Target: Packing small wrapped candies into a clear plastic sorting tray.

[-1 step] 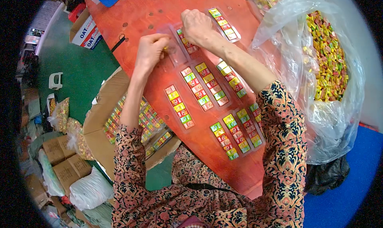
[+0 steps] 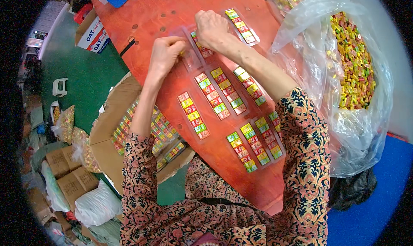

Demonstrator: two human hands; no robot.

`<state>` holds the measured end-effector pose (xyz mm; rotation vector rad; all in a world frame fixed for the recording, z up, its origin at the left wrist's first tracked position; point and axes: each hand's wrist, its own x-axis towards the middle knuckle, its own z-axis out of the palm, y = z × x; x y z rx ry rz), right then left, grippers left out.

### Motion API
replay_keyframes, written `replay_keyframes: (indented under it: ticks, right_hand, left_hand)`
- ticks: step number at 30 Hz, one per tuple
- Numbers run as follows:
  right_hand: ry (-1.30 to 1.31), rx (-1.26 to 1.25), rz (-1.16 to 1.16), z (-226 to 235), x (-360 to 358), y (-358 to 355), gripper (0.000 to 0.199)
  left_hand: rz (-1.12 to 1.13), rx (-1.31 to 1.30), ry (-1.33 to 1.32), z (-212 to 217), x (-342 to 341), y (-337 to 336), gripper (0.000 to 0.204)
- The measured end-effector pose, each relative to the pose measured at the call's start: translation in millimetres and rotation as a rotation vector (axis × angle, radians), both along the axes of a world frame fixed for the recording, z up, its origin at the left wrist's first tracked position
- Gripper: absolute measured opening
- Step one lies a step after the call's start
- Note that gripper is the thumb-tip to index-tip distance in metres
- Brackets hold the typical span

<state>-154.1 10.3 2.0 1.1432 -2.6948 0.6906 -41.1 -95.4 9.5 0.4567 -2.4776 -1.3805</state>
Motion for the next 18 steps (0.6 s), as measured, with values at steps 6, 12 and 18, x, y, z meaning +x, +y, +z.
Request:
replay_keyframes:
  ticks: [6,12,18]
  right_hand:
    - [-0.140,0.089,-0.151,10,6,-6,0.015]
    - [-0.285,0.019,-0.196,7,-7,2,0.021]
    - [-0.223,0.029,-0.067,-6,-14,4,0.020]
  left_hand:
    - [-0.106,-0.174,-0.066,7,-9,8,0.022]
    - [-0.095,-0.079,-0.059,0,-10,5,0.022]
    - [-0.105,-0.052,-0.115,-2,-10,1,0.022]
